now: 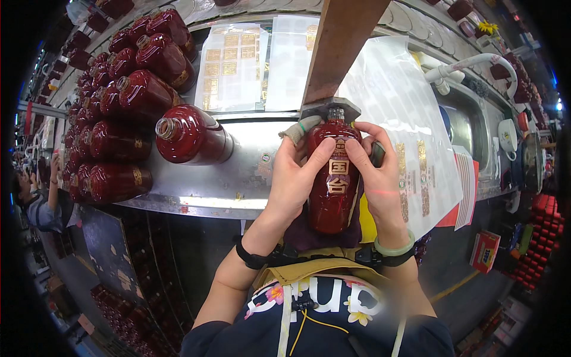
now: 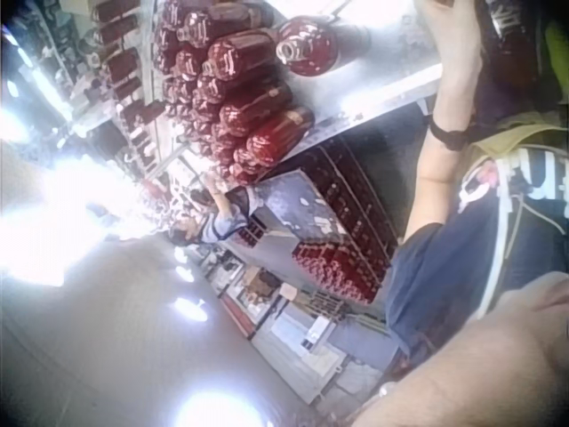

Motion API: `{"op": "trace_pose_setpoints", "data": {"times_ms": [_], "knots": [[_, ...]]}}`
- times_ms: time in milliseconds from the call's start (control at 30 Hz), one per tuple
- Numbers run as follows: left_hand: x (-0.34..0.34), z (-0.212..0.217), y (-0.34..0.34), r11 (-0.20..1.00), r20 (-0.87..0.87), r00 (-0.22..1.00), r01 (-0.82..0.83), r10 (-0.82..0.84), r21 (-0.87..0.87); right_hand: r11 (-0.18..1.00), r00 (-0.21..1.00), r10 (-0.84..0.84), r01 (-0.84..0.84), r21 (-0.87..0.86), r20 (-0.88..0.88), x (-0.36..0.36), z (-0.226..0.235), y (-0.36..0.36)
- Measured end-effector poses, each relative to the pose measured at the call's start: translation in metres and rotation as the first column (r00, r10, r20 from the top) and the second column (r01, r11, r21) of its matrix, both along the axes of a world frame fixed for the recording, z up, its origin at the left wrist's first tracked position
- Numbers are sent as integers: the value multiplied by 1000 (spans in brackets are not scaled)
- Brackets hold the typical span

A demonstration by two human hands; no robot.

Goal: Applying decorative labels and security seals to red glass liquor bottles on an assembly line.

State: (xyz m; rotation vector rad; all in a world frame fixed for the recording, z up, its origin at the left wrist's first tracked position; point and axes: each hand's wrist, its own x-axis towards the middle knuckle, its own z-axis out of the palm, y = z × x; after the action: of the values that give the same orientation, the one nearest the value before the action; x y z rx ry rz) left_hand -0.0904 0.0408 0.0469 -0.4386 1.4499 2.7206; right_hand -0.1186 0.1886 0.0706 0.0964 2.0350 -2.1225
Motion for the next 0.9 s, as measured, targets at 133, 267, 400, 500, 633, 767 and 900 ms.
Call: {"op": "trace_pose_setpoints", "data": {"times_ms": [133,267,400,500,633,767,900], "knots": [[0,-1,2,1000,-1,1000,-5,5,-6,1000,1000,-1,1,-1,9,-1,-2,2],[8,-4,-1,998,-8,1000,-4,5,67,999,999,47,-47,-10,25,-5,0,9],[17,-4,-1,1000,-72,997,8,-6,25,998,998,67,-67,19,0,-1,2,9],[14,-2,0,999,-64,998,9,-7,33,998,999,48,-47,-41,27,-2,5,9],[5,1,3,1000,-24,999,-23,23,-9,996,998,54,-52,-66,38,-3,1,9],[3,-2,5,996,-45,997,-57,54,-65,998,998,55,-55,-16,23,-3,-1,7],[2,-4,7,993,-61,997,-54,48,-107,999,999,52,-52,8,0,-3,-3,9]]}}
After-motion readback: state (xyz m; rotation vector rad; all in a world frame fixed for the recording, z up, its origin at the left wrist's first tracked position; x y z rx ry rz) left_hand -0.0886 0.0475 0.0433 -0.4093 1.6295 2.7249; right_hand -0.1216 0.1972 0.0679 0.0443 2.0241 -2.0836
